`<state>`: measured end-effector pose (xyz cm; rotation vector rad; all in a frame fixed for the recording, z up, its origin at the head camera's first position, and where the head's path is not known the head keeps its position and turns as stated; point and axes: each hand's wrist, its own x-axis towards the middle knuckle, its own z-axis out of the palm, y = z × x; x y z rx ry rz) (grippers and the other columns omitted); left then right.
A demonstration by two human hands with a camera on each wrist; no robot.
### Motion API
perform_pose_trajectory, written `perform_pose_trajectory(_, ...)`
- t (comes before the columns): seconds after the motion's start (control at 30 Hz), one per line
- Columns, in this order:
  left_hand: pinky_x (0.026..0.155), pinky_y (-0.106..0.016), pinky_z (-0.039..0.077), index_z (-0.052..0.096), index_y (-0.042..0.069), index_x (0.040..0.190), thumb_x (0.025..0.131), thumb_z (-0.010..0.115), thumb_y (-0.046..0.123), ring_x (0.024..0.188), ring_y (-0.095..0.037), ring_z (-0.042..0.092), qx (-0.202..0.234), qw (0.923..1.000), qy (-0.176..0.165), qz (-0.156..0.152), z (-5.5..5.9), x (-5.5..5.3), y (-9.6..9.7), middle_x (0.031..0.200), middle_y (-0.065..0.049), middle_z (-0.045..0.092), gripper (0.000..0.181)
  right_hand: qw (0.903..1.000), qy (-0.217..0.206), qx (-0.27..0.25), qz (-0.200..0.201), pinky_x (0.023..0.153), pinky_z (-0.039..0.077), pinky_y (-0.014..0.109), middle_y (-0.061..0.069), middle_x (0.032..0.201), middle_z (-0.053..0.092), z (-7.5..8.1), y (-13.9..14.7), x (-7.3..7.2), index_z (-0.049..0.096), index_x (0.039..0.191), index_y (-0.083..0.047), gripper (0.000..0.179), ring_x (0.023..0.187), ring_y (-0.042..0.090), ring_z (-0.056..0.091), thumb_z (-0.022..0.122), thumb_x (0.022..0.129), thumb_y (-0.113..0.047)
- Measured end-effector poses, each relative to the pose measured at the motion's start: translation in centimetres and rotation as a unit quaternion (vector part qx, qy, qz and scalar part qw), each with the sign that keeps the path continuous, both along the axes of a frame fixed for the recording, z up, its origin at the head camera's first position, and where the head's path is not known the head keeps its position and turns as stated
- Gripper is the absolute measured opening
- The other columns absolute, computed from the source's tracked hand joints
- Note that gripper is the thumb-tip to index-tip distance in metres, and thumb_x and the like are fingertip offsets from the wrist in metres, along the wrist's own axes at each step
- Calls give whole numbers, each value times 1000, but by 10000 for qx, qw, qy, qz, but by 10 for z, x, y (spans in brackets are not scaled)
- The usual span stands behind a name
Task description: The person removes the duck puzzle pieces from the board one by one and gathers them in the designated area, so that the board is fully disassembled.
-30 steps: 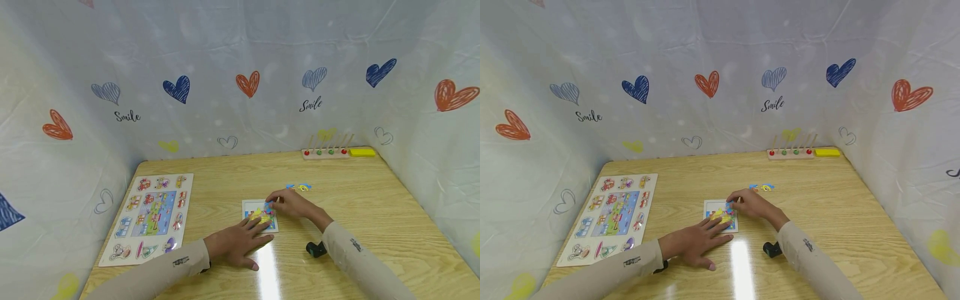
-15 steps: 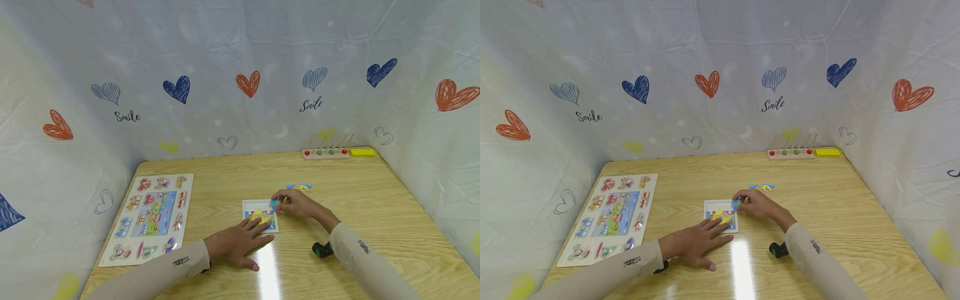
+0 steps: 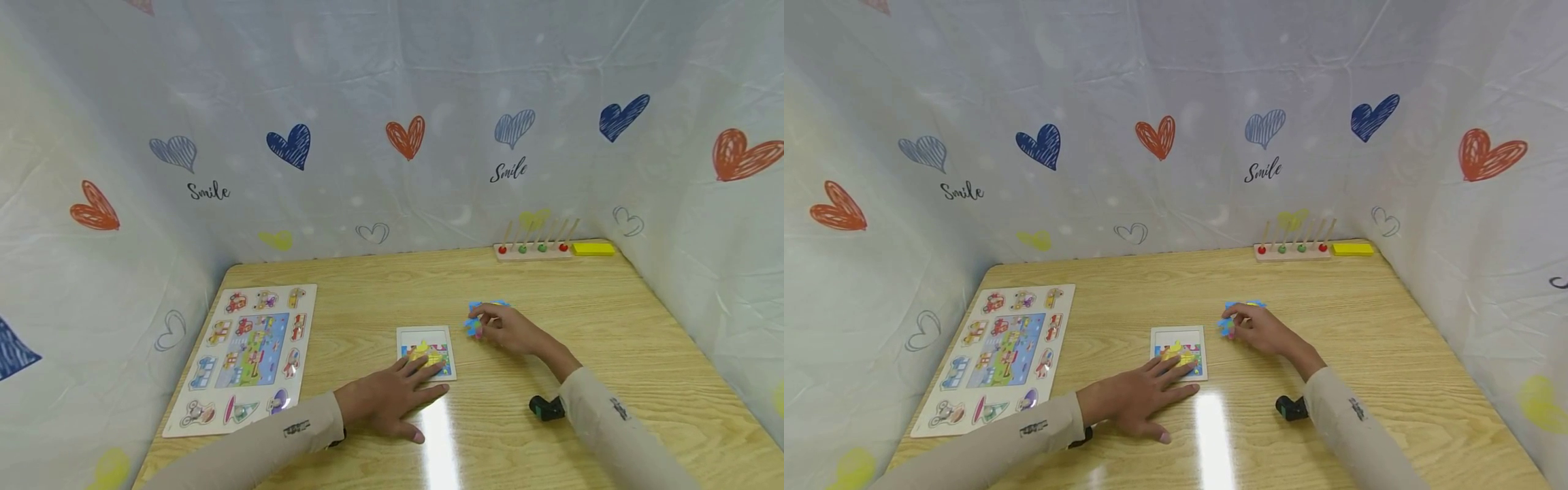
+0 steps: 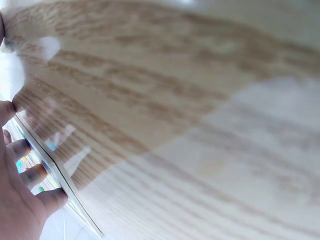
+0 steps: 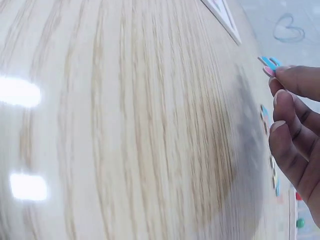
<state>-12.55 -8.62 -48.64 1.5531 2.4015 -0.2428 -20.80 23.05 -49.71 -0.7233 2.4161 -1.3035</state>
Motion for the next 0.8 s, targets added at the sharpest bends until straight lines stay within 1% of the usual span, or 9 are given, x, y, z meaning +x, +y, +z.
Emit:
perform_pose_trajectory(0.07, 124, -52, 19, 10, 27, 164, 96, 30, 76, 156, -37, 9, -15, 10000, 87, -36, 0, 0, 0, 170, -10, 2, 86, 10000, -30, -6, -59, 59, 51, 26, 19, 107, 60, 1, 7, -1, 59, 130, 2, 29, 72, 23, 61, 56, 102, -4)
perform_pose_trajectory(0.1, 124, -52, 19, 11, 26, 163, 96, 30, 75, 156, -37, 10, -11, 9999, 128, -50, 0, 1, 0, 170, -10, 3, 86, 9999, -45, -19, -114, 59, 51, 27, 21, 108, 60, 4, 8, 0, 58, 131, 3, 30, 71, 26, 61, 56, 102, -3)
perform_pose_trajectory(0.13, 124, -52, 19, 11, 26, 163, 96, 30, 75, 156, -37, 10, -14, 9999, 145, -54, 0, 1, 0, 170, -10, 3, 86, 9999, -44, -20, -161, 59, 51, 27, 21, 109, 60, 4, 11, 0, 58, 132, 2, 31, 71, 27, 61, 55, 102, -3)
perform_pose_trajectory(0.27, 124, -52, 19, 10, 26, 164, 96, 31, 75, 156, -37, 9, -1, 9999, 103, -56, 0, 1, -1, 170, -11, 3, 86, 9993, -107, -72, -359, 55, 49, 28, 22, 105, 60, 5, 23, 0, 55, 134, 4, 33, 62, 25, 55, 53, 102, 1)
perform_pose_trajectory(0.37, 124, -52, 20, 11, 26, 164, 96, 31, 74, 156, -37, 9, 60, 9999, 116, -90, 0, 1, -1, 170, -11, 3, 85, 9984, -173, -189, -495, 53, 46, 27, 22, 101, 56, 2, 33, -2, 52, 134, 5, 33, 60, 22, 53, 51, 101, 4)
perform_pose_trajectory(0.47, 123, -54, 20, 15, 24, 163, 97, 33, 73, 155, -38, 12, 191, 9996, 135, -132, -1, 2, -1, 170, -11, 6, 84, 9972, -241, -270, -651, 52, 46, 28, 22, 98, 55, 1, 43, -3, 51, 133, 7, 31, 61, 21, 54, 50, 102, 3)
perform_pose_trajectory(0.6, 123, -55, 21, 19, 22, 163, 98, 36, 71, 154, -38, 16, 375, 9990, 142, -184, -1, 2, -2, 170, -11, 10, 83, 9957, -256, -111, -880, 53, 48, 30, 21, 98, 58, 3, 57, -4, 52, 134, 7, 32, 62, 21, 56, 53, 102, -1)
perform_pose_trajectory(0.7, 123, -55, 20, 20, 21, 162, 98, 36, 70, 154, -38, 17, 416, 9988, 152, -205, -1, 3, -3, 169, -12, 11, 82, 9945, -245, 41, -1017, 56, 51, 31, 21, 100, 59, 5, 66, -7, 52, 135, 8, 35, 65, 20, 59, 55, 102, -2)
perform_pose_trajectory(0.8, 123, -56, 20, 20, 21, 162, 98, 36, 70, 154, -39, 16, 405, 9989, 138, -191, 0, 3, -2, 169, -12, 10, 82, 9939, -282, 66, -1062, 57, 52, 31, 22, 102, 60, 5, 74, -10, 51, 137, 9, 37, 66, 19, 60, 54, 102, 0)
